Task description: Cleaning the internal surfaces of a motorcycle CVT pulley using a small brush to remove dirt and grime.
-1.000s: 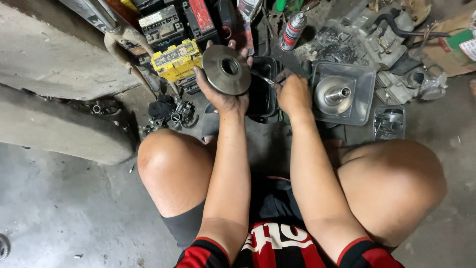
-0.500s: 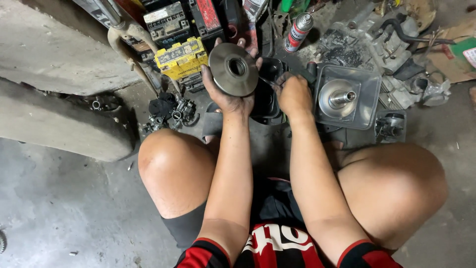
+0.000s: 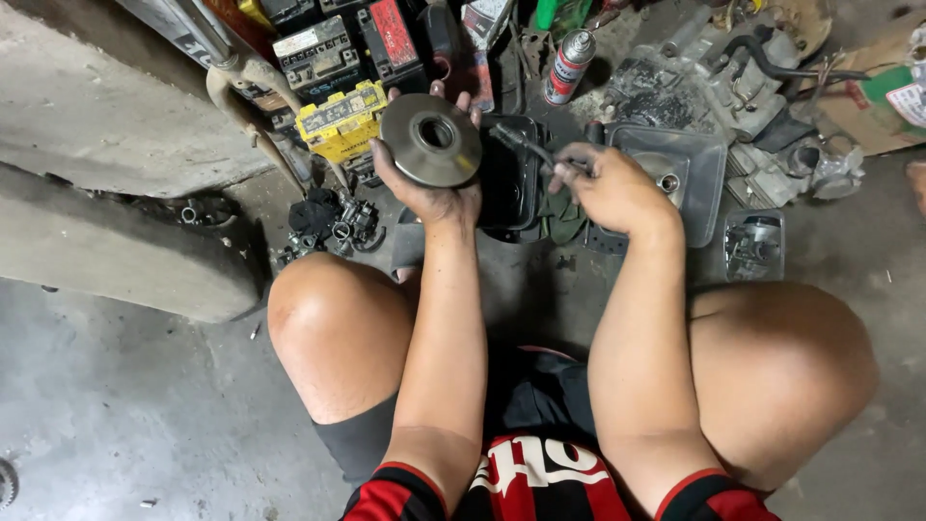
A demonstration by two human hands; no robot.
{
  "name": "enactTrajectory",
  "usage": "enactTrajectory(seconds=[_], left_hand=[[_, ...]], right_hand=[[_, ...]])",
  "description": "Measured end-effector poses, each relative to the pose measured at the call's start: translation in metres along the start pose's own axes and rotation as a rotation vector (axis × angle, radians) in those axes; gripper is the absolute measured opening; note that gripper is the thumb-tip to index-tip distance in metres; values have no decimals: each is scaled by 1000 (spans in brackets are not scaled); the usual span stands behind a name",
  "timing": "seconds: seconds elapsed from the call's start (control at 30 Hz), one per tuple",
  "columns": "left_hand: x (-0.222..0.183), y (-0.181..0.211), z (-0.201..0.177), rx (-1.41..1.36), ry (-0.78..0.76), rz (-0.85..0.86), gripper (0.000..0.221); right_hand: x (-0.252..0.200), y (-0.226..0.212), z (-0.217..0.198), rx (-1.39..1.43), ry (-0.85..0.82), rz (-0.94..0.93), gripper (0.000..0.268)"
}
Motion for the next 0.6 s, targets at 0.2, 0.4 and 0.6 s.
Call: enactTrajectory(seconds=[0.2,0.4,0.6], left_hand=[[-9,-21,10,-8,-20,-58,63],[-11,-24,14,-72,-30,-46,58],[-14,-25,7,-85,-146,-151,72]], right_hand=[[-18,-34,10,176,-231,-132,19],[-13,-20,21,123,-225,-111,18],[-8,-12,15,64,-158,-119,17]])
Point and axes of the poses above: each hand's wrist, its own x-axis towards the middle knuckle, its own z-axis out of the palm, y = z × x, the point moved 3 cm from there along x, towards the middle knuckle, and after that the axes turned 5 degrees about -z, right-handed, at the moved point
